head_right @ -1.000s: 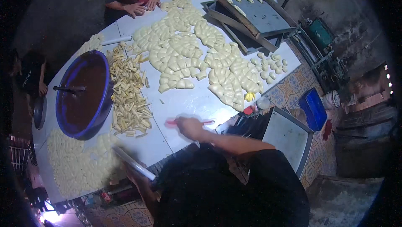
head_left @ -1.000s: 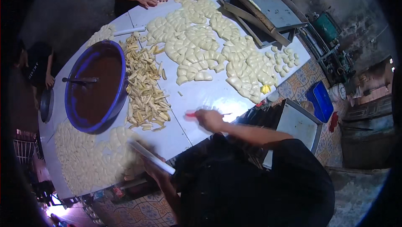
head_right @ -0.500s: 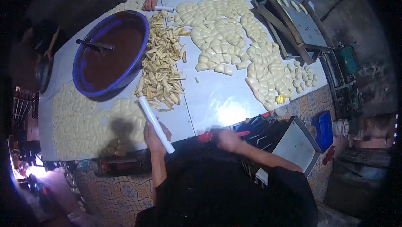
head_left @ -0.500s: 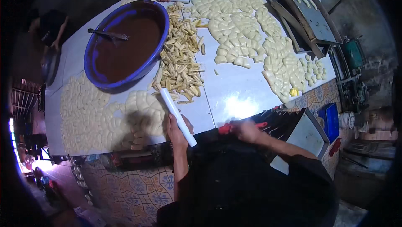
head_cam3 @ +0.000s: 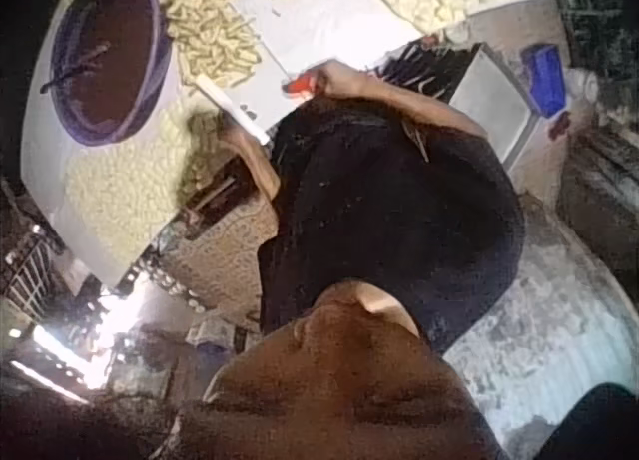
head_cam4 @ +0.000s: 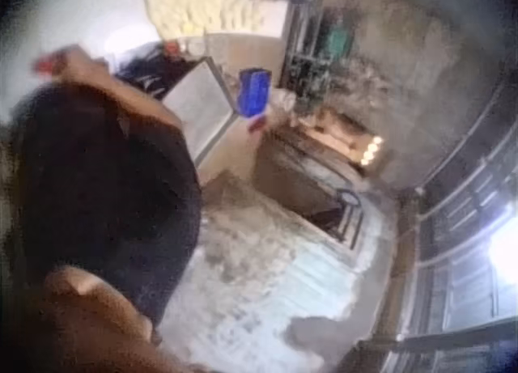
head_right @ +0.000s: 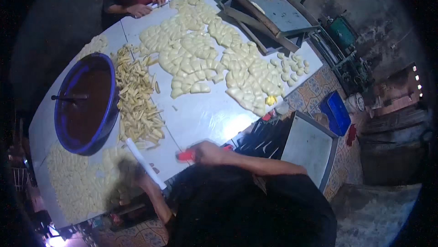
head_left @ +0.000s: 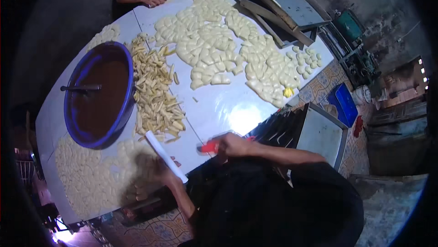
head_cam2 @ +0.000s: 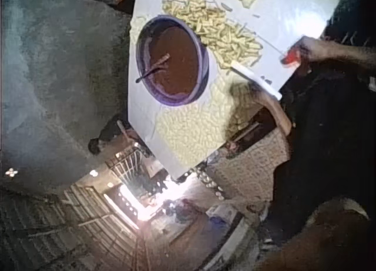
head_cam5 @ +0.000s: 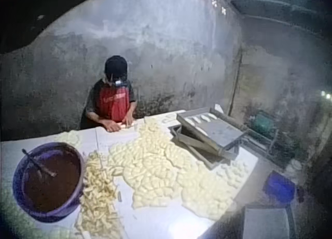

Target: The person flattens pieces of dough using a rolling pin, spreads filling onto each piece with a spatula, and rolls the dough around banana slices by hand.

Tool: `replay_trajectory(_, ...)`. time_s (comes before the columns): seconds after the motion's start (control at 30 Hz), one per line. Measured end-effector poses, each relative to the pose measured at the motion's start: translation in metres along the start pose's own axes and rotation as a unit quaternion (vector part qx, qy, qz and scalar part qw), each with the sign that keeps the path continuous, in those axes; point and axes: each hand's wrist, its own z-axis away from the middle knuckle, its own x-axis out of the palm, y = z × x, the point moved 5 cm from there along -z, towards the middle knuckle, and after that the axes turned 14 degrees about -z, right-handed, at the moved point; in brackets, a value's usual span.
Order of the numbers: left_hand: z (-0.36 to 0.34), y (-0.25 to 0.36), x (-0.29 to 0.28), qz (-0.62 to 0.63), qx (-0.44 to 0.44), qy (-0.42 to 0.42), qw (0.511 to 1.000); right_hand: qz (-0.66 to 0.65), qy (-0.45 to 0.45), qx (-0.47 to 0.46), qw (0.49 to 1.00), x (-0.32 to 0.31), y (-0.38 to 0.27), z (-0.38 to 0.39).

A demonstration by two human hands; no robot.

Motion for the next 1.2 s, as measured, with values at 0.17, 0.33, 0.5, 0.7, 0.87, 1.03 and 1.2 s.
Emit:
replay_trajectory(0.17,-0.02,-0.023,0.018,-0.312,0.067,0.056,0.946,0.012,0.36,-0.057,0.931,-0.209,0.017,-0.024)
replay_trajectory(0.33,0.004,0.015,0.074,-0.538,0.235,0.135,0.798,0.275,0.438,-0.143,0.844,-0.249,0.01,-0.044)
replay_trajectory(0.5,0.003,0.005,0.066,-0.557,0.257,0.211,0.761,0.281,-0.041,-0.226,0.932,-0.079,0.044,-0.022)
replay_trajectory(0.7,0.009,-0.003,0.046,-0.557,0.262,0.252,0.747,0.264,-0.14,-0.22,0.929,-0.018,0.044,-0.078)
replay_trajectory(0.87,0.019,0.015,0.059,-0.638,0.221,0.256,0.692,0.155,-0.264,-0.327,0.894,-0.081,0.058,-0.016)
replay_trajectory(1.03,0.017,0.001,0.042,-0.685,0.19,0.261,0.653,-0.099,0.103,-0.096,0.985,-0.191,0.026,0.022)
replay_trajectory(1.2,0.007,0.0,0.058,-0.669,0.203,0.232,0.676,0.194,0.435,-0.016,0.879,-0.231,0.097,0.142)
